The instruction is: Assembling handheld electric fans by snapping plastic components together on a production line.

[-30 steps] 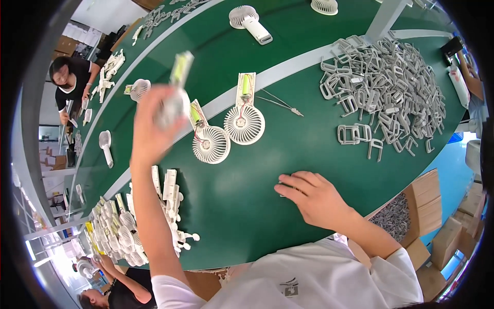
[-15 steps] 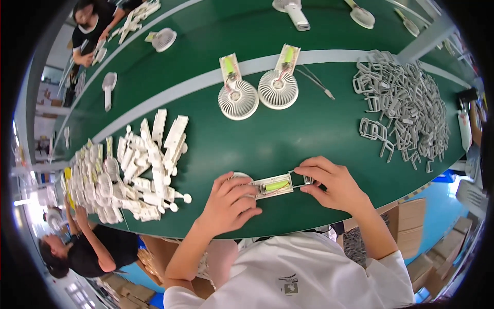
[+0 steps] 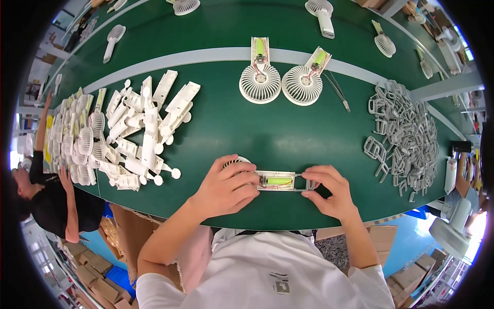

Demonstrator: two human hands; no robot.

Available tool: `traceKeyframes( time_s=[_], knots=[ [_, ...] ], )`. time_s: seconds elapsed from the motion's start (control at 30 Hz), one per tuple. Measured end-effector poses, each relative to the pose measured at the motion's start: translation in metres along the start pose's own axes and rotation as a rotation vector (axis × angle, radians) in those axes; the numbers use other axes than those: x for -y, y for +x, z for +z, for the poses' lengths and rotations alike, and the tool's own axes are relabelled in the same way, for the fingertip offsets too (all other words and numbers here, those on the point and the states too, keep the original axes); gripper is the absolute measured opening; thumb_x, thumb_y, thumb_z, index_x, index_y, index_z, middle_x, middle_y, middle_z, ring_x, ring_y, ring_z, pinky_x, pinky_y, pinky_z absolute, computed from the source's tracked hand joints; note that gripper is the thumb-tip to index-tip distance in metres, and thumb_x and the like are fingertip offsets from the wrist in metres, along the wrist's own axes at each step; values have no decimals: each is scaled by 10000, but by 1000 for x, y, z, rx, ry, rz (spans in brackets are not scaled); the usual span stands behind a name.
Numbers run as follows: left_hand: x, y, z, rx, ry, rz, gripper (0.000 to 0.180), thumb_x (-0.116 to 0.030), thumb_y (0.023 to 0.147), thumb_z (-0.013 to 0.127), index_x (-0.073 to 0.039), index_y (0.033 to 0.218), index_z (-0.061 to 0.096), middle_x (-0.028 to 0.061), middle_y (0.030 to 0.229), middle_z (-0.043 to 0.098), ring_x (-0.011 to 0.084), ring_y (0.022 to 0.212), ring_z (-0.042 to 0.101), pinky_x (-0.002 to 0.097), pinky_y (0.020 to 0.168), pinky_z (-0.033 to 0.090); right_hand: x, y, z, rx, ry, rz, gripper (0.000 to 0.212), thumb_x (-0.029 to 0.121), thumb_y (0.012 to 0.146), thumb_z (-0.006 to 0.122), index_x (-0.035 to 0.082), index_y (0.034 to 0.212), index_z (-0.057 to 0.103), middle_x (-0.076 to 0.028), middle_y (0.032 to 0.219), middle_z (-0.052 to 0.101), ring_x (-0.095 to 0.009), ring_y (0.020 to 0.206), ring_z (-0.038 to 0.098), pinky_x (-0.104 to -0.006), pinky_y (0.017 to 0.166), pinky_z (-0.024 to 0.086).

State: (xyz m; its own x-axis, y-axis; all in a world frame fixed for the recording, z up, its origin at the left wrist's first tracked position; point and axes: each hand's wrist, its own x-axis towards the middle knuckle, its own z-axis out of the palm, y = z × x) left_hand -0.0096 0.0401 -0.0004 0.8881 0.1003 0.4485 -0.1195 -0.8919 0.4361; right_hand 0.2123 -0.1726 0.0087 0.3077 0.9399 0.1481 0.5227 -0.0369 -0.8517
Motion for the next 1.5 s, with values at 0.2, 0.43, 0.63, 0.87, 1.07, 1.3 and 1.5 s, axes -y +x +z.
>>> traceKeyframes(
  time_s=[0.2, 0.43, 0.63, 0.87, 1.07, 1.3, 1.5],
  knots=[
    [1, 0, -2, 11, 6, 7, 215, -167, 782, 801, -176, 852, 598, -60, 1040, 656, 174, 1123, 636, 474, 1037, 474, 8, 1, -1, 54, 7, 103, 462, -24, 752, 847, 56, 1190, 722, -109, 1163, 671, -189, 847, 665, -287, 697, 570],
    [4, 7, -2, 31, -9, 62, 211, -223, 785, 813, -178, 847, 616, -55, 1051, 674, 207, 1100, 651, 469, 1020, 469, 23, 9, 13, 128, -151, 54, 525, 29, 748, 877, 86, 1243, 711, -88, 1183, 637, -146, 770, 654, -265, 634, 569],
    [43, 30, -49, -398, 337, -279, 422, -266, 731, 855, -84, 1068, 678, 83, 1127, 662, 330, 1058, 612, 461, 905, 467, 47, 5, -20, -107, -195, 142, 456, 75, 756, 876, 46, 1186, 730, -108, 1173, 657, -124, 646, 621, -240, 577, 510],
    [96, 48, -90, 4, 395, -829, 390, -245, 849, 767, -38, 1170, 683, 202, 1096, 682, 371, 988, 659, 463, 873, 528, 46, -10, -19, -102, -193, 20, 378, -34, 780, 790, -1, 1152, 725, -121, 968, 693, -138, 674, 657, -232, 576, 487],
    [30, 41, -109, -515, 126, -696, 328, -93, 821, 749, -67, 1139, 671, 162, 1114, 680, 385, 1042, 657, 446, 922, 530, 49, -30, -22, -91, 378, 451, 351, 199, 981, 687, -33, 1245, 681, -149, 1007, 704, -204, 777, 705, -267, 656, 565],
    [-99, 40, -6, -147, 123, 158, 369, -347, 840, 745, -129, 1129, 675, 59, 1553, 510, 286, 1460, 427, 463, 1197, 367, 86, -17, 10, 38, 782, 933, 560, 421, 1000, 628, -44, 1306, 572, -104, 1089, 676, -228, 1018, 685, -367, 766, 588],
    [-61, -5, 2, -466, 103, -453, 506, -296, 757, 846, -70, 1174, 671, 92, 1225, 628, 306, 1092, 614, 462, 866, 486, 64, -3, -15, 48, 559, 578, 328, -39, 878, 713, -7, 1201, 672, 8, 859, 611, -74, 763, 556, -236, 642, 450]
  ],
)
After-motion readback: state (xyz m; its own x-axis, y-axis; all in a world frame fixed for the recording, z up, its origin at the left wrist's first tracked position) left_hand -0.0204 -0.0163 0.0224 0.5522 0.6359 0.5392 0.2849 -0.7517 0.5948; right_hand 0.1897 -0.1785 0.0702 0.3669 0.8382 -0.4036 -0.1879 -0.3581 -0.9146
